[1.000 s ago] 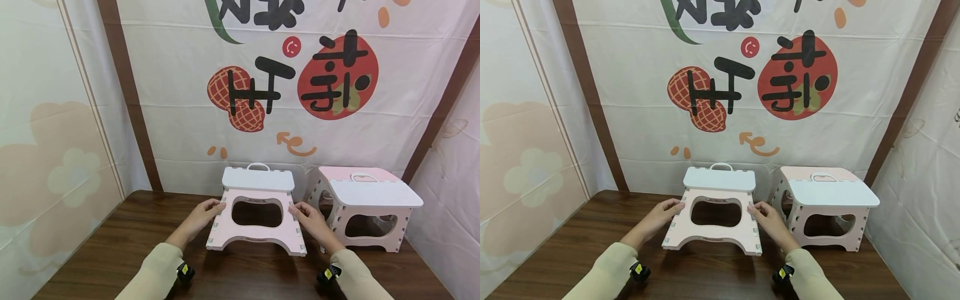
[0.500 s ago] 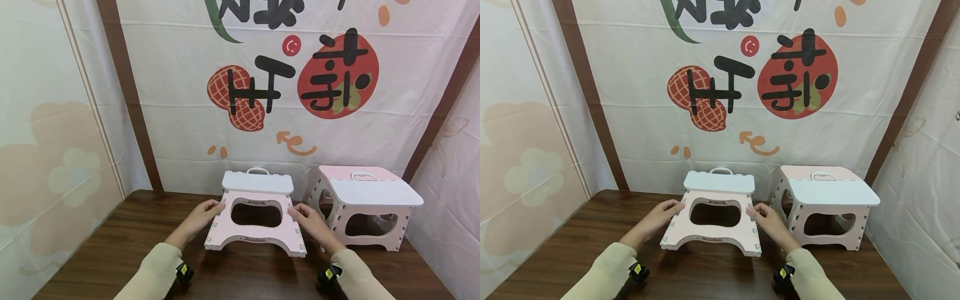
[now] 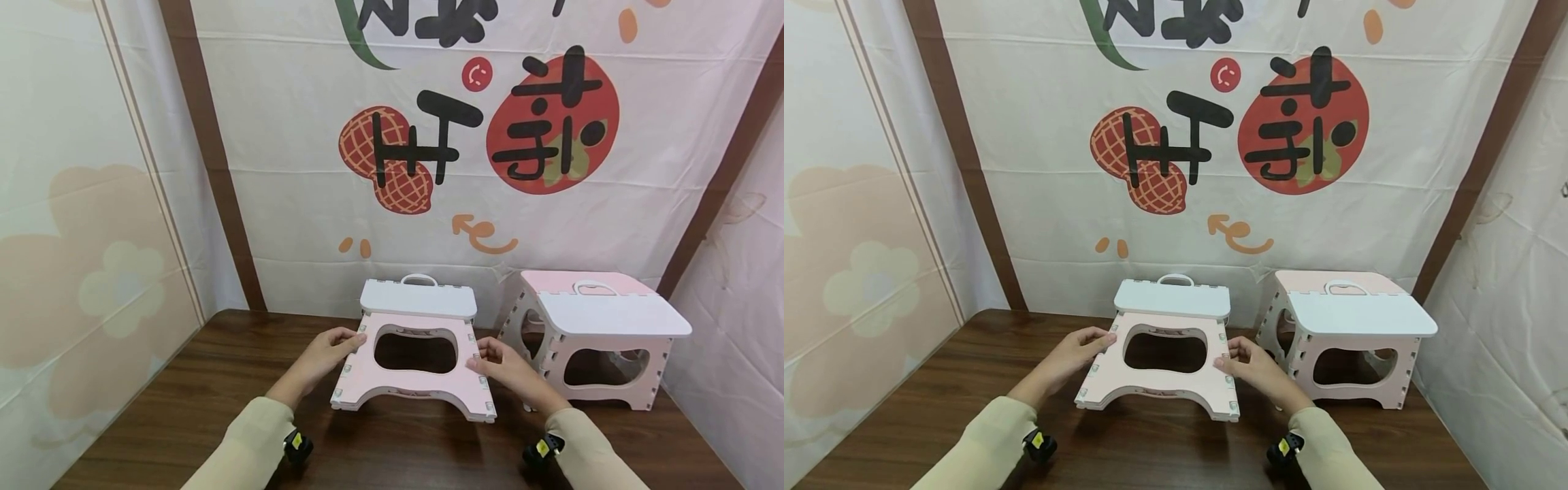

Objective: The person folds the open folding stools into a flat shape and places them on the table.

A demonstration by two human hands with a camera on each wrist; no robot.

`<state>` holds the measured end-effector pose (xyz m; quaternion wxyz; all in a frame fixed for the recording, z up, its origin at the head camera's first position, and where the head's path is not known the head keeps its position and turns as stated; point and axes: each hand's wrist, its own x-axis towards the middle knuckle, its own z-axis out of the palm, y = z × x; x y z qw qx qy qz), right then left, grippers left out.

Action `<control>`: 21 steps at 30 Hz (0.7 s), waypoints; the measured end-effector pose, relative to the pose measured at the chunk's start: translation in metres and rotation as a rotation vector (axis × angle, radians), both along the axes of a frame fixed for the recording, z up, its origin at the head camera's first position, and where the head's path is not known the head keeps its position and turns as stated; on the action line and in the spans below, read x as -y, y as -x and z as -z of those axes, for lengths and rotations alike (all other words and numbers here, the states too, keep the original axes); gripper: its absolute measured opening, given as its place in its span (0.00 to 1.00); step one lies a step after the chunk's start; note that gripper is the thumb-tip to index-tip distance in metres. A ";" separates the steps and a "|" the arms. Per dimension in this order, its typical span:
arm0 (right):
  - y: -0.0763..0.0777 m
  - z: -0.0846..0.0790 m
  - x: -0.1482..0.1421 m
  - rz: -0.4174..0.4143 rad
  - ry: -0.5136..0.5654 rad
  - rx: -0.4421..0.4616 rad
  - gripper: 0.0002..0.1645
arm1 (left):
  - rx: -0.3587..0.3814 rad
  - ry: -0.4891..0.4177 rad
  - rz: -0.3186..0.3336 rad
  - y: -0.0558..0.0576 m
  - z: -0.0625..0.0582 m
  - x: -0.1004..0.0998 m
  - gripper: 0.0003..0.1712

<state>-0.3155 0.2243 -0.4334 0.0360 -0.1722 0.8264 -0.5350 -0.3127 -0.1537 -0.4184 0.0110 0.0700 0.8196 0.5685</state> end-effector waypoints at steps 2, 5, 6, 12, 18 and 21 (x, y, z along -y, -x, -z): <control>0.000 0.001 0.000 -0.013 0.000 0.011 0.27 | 0.006 0.014 -0.003 0.000 0.000 0.001 0.31; 0.000 0.001 0.000 -0.025 -0.009 0.019 0.28 | 0.024 0.026 0.002 -0.001 0.000 0.003 0.32; 0.000 0.001 -0.001 -0.029 -0.010 0.021 0.28 | 0.028 0.026 0.012 -0.001 0.001 0.004 0.32; -0.002 0.002 0.001 -0.043 -0.045 -0.002 0.27 | 0.042 -0.030 0.097 -0.004 -0.001 0.011 0.33; -0.002 0.004 0.006 -0.058 -0.055 0.008 0.28 | 0.101 -0.087 0.162 -0.006 -0.001 0.021 0.36; -0.002 0.004 0.009 -0.062 -0.051 0.020 0.29 | 0.132 -0.108 0.177 -0.007 0.001 0.026 0.38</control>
